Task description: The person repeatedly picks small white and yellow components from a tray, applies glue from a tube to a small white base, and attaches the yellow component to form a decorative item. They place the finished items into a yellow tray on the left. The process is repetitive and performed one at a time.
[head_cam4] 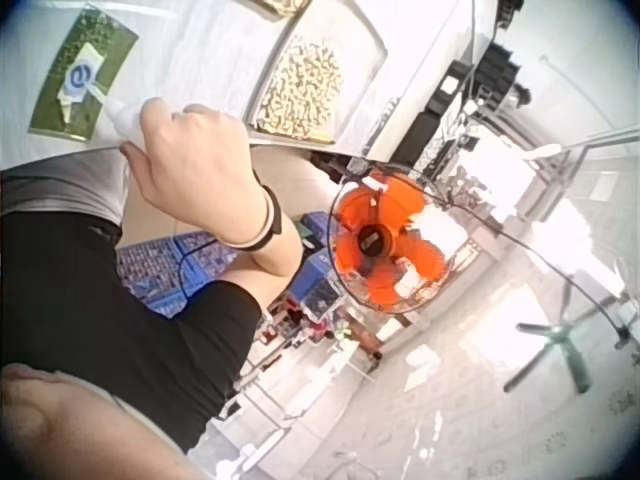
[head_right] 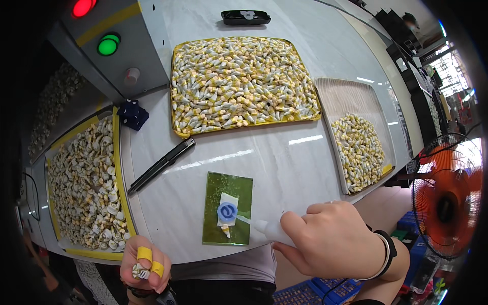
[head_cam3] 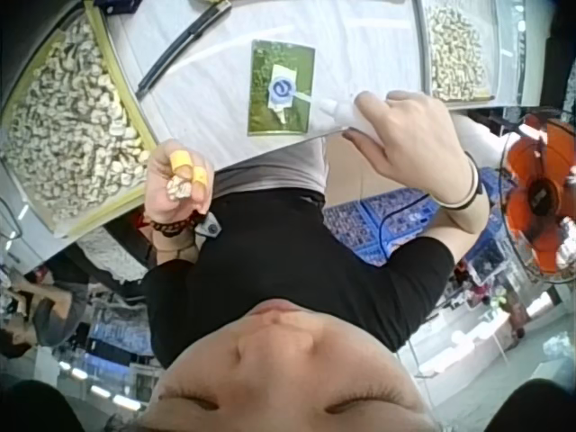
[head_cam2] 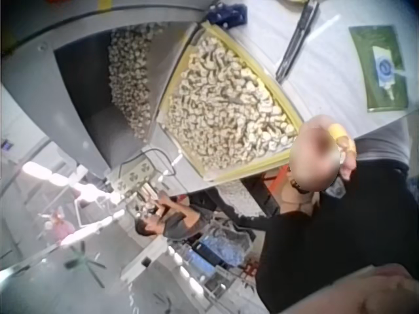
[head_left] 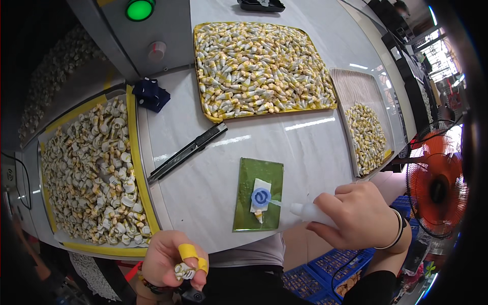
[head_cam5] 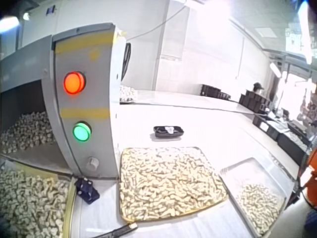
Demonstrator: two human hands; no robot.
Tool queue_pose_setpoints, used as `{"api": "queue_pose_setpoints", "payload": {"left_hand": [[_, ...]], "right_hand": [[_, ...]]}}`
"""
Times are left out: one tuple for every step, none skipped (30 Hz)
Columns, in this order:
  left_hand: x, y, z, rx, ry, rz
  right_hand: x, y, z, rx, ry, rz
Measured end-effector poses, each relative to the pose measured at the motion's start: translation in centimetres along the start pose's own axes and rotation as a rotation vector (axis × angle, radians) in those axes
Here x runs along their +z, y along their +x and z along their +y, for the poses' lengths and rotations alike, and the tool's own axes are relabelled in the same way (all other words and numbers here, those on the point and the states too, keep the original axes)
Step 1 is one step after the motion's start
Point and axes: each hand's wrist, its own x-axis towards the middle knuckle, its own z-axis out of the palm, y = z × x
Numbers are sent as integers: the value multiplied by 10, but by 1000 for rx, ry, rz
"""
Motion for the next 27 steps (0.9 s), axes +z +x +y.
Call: {"api": "queue_pose_setpoints", "payload": {"left_hand": [[0, 0, 0, -2, -6, 2], [0, 0, 0, -4, -12, 3], [0, 0, 0, -6, -11, 4], [0, 0, 0, -8, -10, 5], [0, 0, 0, -11, -9, 6], [0, 0, 0, -11, -3, 6], [0, 0, 1, -12, 2, 6], [-1, -1, 1, -13, 8, 7], [-1, 0, 2, -15, 14, 0], [-2, -1, 3, -17, 20, -7], [-2, -1, 3, -18, 27, -13], [-2, -1, 2, -7, 2, -22], [-2, -1, 1, 6, -23, -30], [-3, -1, 0, 18, -48, -38], [-3, -1, 0, 21, -70, -54], [-3, 0, 0, 24, -91, -70], [-3, 0, 0, 28, -113, -85], [-3, 1, 0, 24, -113, -94], [-4, 0, 1, 20, -114, -102], [-5, 0, 1, 16, -113, -110], [-5, 0, 1, 12, -71, -100], [-5, 0, 0, 9, -27, -89], [-5, 0, -1, 8, 16, -76], [-7, 0, -4, -20, 10, -87], [-6, 1, -5, -47, 25, -67], [-6, 1, -7, -73, 41, -46], [-6, 1, -9, -96, 61, -17]], "right_hand": [[0, 0, 0, 3, 1, -2], [0, 0, 0, 6, 3, -4], [0, 0, 0, 7, 6, -7], [0, 0, 0, 8, 9, -9], [0, 0, 0, 8, 12, -12], [1, 0, 0, 11, 9, -14], [1, 0, -1, 13, 6, -16], [1, 1, -1, 15, 3, -18], [1, 1, -1, 19, 8, -19], [1, 1, -2, 21, 13, -21], [0, 1, -2, 23, 18, -22], [1, 1, -2, 30, 22, -20], [2, 1, -1, 36, 26, -17], [3, 0, 0, 42, 31, -14], [4, 1, 0, 45, 42, -14], [4, 1, 1, 48, 53, -14], [5, 1, 2, 50, 65, -14], [6, 0, 3, 50, 97, 3], [9, -1, 5, 50, 129, 19], [12, 0, 7, 49, 162, 35], [13, 1, 11, 54, 244, 86], [13, 4, 16, 56, 326, 136], [11, 9, 22, 57, 408, 186], [8, 13, 30, 125, 564, 215], [2, 16, 40, 149, 640, 306], [4, 21, 57, 180, 724, 455], [-7, 31, 68, 281, 905, 505]]}}
